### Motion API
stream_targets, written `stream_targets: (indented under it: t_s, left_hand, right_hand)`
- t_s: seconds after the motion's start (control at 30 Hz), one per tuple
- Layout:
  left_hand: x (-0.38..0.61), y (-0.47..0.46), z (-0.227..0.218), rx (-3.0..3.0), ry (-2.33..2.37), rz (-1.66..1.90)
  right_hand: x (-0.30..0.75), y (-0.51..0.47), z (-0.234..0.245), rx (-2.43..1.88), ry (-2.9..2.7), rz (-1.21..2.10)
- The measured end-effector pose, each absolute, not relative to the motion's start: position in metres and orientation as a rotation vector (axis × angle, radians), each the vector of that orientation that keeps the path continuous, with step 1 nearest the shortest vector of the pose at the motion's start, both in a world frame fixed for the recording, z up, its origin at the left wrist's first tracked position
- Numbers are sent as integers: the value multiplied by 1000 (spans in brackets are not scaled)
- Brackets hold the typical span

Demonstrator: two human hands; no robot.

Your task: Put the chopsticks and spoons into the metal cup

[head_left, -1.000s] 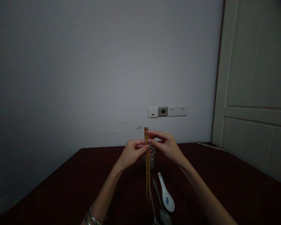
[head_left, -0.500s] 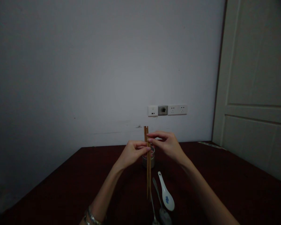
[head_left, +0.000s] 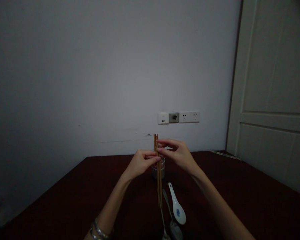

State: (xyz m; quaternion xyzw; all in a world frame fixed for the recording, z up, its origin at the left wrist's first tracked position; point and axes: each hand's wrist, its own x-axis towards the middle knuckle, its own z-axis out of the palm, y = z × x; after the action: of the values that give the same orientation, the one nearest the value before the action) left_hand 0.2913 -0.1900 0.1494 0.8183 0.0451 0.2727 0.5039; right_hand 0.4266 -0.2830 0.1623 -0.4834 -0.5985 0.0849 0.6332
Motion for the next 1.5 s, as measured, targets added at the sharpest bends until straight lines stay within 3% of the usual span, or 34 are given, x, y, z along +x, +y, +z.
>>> stream_targets:
  t_s: [0.8, 1.0, 1.27, 1.5]
  left_hand:
    - [301, -170, 136, 1944, 125, 643]
    - [302, -152, 135, 1762, 217, 756]
    - [306, -67, 74, 1453, 585, 856]
    - [295, -26, 10, 1330, 780, 827]
  right_hand:
    - [432, -268, 158, -1306, -1400, 359]
    - [452, -254, 185, -1359, -1400, 215]
    - [506, -214, 250, -1373, -1230, 29]
    - [542, -175, 245, -1458, -1184, -15]
